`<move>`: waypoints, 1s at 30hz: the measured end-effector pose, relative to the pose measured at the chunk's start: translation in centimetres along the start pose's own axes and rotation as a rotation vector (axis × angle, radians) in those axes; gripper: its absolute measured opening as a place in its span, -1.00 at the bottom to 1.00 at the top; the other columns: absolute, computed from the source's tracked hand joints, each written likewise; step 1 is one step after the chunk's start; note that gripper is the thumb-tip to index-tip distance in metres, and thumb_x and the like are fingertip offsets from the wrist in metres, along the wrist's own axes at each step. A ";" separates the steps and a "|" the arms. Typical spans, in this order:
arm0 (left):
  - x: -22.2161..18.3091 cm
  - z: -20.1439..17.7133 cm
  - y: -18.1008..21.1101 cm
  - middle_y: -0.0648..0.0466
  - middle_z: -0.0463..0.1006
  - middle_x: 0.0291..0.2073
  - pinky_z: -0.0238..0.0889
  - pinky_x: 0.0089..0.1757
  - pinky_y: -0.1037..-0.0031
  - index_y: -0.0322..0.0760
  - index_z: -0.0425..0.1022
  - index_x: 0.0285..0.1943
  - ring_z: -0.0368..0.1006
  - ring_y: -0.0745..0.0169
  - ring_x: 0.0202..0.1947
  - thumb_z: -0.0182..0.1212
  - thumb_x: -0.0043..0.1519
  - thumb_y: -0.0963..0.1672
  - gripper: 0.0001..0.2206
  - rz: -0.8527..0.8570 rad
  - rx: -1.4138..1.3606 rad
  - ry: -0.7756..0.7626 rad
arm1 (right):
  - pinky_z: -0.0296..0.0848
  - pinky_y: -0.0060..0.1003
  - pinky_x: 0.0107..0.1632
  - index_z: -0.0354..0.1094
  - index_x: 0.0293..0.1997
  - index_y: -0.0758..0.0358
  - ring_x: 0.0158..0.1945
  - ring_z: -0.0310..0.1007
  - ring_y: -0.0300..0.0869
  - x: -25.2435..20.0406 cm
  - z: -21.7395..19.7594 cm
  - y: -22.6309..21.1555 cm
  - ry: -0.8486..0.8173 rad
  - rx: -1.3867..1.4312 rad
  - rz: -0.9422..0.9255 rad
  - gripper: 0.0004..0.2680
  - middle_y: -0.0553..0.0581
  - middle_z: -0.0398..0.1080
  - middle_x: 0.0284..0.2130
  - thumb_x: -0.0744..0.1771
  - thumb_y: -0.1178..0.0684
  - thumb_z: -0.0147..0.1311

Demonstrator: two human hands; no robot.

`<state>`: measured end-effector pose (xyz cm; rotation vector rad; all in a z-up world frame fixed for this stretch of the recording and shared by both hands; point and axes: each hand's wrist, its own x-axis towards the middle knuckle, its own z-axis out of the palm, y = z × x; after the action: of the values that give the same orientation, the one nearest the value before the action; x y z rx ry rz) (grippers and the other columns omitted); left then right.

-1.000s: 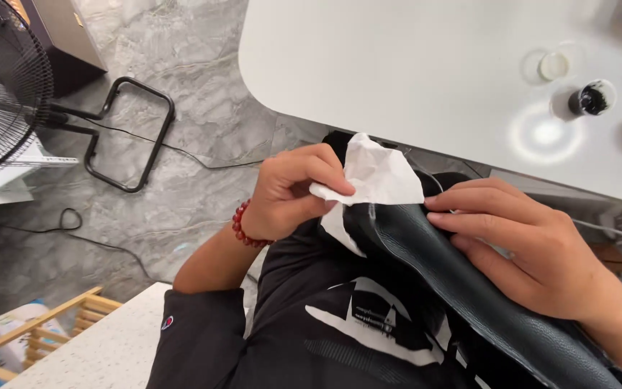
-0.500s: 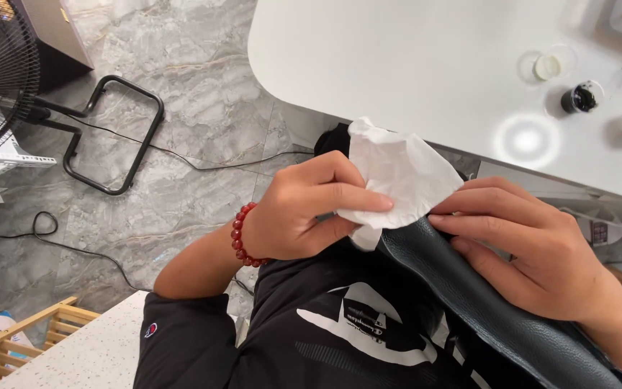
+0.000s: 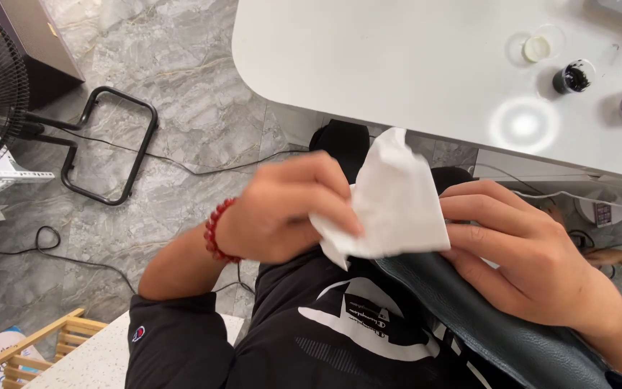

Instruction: The recorder is repairing or restoring a leather bag by applying dye or edge paint to the seams and cleaning the leather surface with a cloth.

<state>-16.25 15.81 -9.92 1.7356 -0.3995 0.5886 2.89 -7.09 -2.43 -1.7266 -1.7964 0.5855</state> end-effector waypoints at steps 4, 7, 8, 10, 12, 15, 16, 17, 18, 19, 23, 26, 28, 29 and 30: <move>-0.3 -1.1 -1.4 0.10 0.53 -0.14 0.33 -0.29 0.64 -0.25 0.61 0.02 0.45 0.43 -0.31 0.34 0.30 -0.26 -0.84 -0.161 -0.163 0.071 | 0.52 -0.16 0.02 0.48 -0.06 0.35 0.04 0.49 0.04 -0.1 0.0 -0.1 0.008 -0.030 -0.025 -0.77 0.18 0.48 -0.07 0.21 0.24 0.17; 0.5 -1.2 -0.9 0.13 0.54 -0.16 0.37 -0.25 0.65 -0.23 0.62 0.06 0.48 0.46 -0.28 0.37 0.30 -0.23 -0.82 -0.148 -0.177 -0.010 | 0.50 -0.17 0.03 0.48 -0.04 0.34 0.05 0.47 0.03 -0.8 0.2 -0.1 0.001 -0.019 -0.044 -0.76 0.18 0.47 -0.05 0.22 0.22 0.17; 0.9 -1.1 -0.5 0.13 0.54 -0.16 0.37 -0.25 0.65 -0.23 0.62 0.06 0.48 0.46 -0.28 0.37 0.30 -0.23 -0.82 -0.147 -0.177 -0.012 | 0.50 -0.17 0.03 0.48 -0.04 0.34 0.05 0.47 0.03 -0.8 0.3 -0.2 0.003 -0.019 -0.043 -0.76 0.18 0.47 -0.05 0.22 0.22 0.17; 2.1 -1.3 0.2 0.15 0.53 -0.19 0.39 -0.24 0.64 -0.19 0.61 0.08 0.50 0.44 -0.24 0.40 0.28 -0.23 -0.78 -0.093 -0.082 -0.178 | 0.50 -0.17 0.04 0.44 -0.11 0.35 0.08 0.47 0.07 -0.6 0.2 -0.4 0.037 -0.029 -0.058 -0.81 0.19 0.46 -0.04 0.23 0.21 0.19; 3.3 -1.6 0.8 0.14 0.52 -0.20 0.38 -0.26 0.61 -0.19 0.62 0.06 0.49 0.40 -0.26 0.39 0.25 -0.23 -0.78 -0.092 -0.042 -0.261 | 0.50 -0.16 0.01 0.45 -0.13 0.35 0.07 0.48 0.07 -0.5 0.1 -0.4 0.026 -0.026 -0.045 -0.81 0.18 0.47 -0.06 0.22 0.22 0.20; 5.3 -2.2 1.9 0.10 0.51 -0.23 0.37 -0.29 0.53 -0.22 0.61 0.00 0.49 0.30 -0.30 0.36 0.21 -0.23 -0.81 -0.119 0.036 -0.415 | 0.52 -0.15 -0.01 0.48 -0.13 0.35 0.05 0.49 0.07 -0.5 0.1 -0.1 0.001 -0.007 -0.037 -0.80 0.18 0.48 -0.07 0.20 0.24 0.18; 6.0 -2.3 2.2 0.08 0.51 -0.24 0.37 -0.30 0.47 -0.25 0.61 -0.05 0.50 0.25 -0.32 0.34 0.19 -0.23 -0.83 -0.135 0.075 -0.493 | 0.52 -0.14 -0.01 0.49 -0.12 0.34 0.05 0.48 0.07 -0.7 0.3 0.0 -0.004 -0.002 -0.040 -0.79 0.18 0.48 -0.07 0.19 0.26 0.17; 6.6 -2.4 2.3 0.08 0.51 -0.24 0.37 -0.30 0.47 -0.25 0.61 -0.05 0.50 0.25 -0.32 0.34 0.19 -0.23 -0.83 -0.138 0.068 -0.499 | 0.52 -0.14 -0.01 0.49 -0.12 0.34 0.05 0.48 0.07 -0.8 0.4 0.0 -0.002 0.003 -0.032 -0.79 0.18 0.48 -0.07 0.19 0.26 0.17; 7.2 -2.4 2.5 0.06 0.52 -0.26 0.38 -0.31 0.42 -0.27 0.60 -0.10 0.51 0.20 -0.31 0.33 0.19 -0.21 -0.87 -0.139 0.102 -0.563 | 0.52 -0.14 -0.01 0.47 -0.12 0.34 0.06 0.48 0.08 -1.0 0.5 0.0 0.009 -0.008 -0.038 -0.78 0.19 0.47 -0.07 0.19 0.25 0.17; 7.8 -2.4 2.7 0.05 0.53 -0.28 0.38 -0.31 0.37 -0.29 0.59 -0.16 0.52 0.15 -0.31 0.33 0.18 -0.20 -0.90 -0.132 0.141 -0.627 | 0.52 -0.14 -0.02 0.46 -0.12 0.34 0.06 0.47 0.08 -1.1 0.5 -0.1 0.023 -0.026 -0.046 -0.78 0.20 0.46 -0.07 0.19 0.25 0.17; 10.0 -1.6 3.4 0.07 0.56 -0.34 0.38 -0.34 0.30 -0.30 0.57 -0.32 0.54 0.10 -0.33 0.32 0.12 -0.18 -0.94 -0.143 0.322 -0.761 | 0.52 -0.13 -0.01 0.47 -0.10 0.33 0.06 0.46 0.10 -1.4 0.7 -0.5 0.016 -0.051 -0.051 -0.76 0.19 0.46 -0.07 0.18 0.26 0.17; 10.6 -1.2 4.2 0.12 0.56 -0.39 0.36 -0.41 0.26 -0.28 0.56 -0.42 0.53 0.09 -0.39 0.30 0.06 -0.17 -0.94 -0.226 0.544 -0.849 | 0.51 -0.11 -0.01 0.45 -0.04 0.39 0.07 0.46 0.13 -1.6 1.0 -0.5 0.049 -0.048 -0.050 -0.73 0.24 0.44 -0.03 0.18 0.28 0.15; 10.2 -1.2 4.4 0.13 0.56 -0.42 0.33 -0.45 0.24 -0.23 0.58 -0.39 0.54 0.08 -0.42 0.30 0.09 -0.15 -0.94 -0.255 0.615 -0.783 | 0.51 -0.11 0.00 0.45 -0.03 0.39 0.08 0.46 0.13 -1.8 1.3 -0.5 0.061 -0.045 -0.066 -0.73 0.25 0.43 -0.01 0.19 0.26 0.16; 9.7 -1.3 4.4 0.13 0.56 -0.42 0.33 -0.45 0.24 -0.23 0.58 -0.39 0.54 0.08 -0.42 0.30 0.09 -0.15 -0.94 -0.258 0.616 -0.786 | 0.51 -0.11 0.00 0.45 -0.03 0.39 0.08 0.46 0.13 -1.8 1.3 -0.5 0.063 -0.042 -0.067 -0.73 0.25 0.43 -0.01 0.19 0.26 0.16; 9.3 -1.3 4.4 0.12 0.56 -0.42 0.34 -0.43 0.25 -0.23 0.59 -0.35 0.54 0.08 -0.42 0.32 0.11 -0.14 -0.93 -0.214 0.623 -0.714 | 0.52 -0.11 0.00 0.45 -0.03 0.38 0.09 0.46 0.13 -1.9 1.4 -0.4 0.064 -0.037 -0.060 -0.73 0.25 0.43 0.00 0.19 0.26 0.16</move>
<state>-11.34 16.45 -0.80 2.5405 -0.5466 -0.1125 1.66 -8.86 -3.33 -1.6906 -1.8175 0.4694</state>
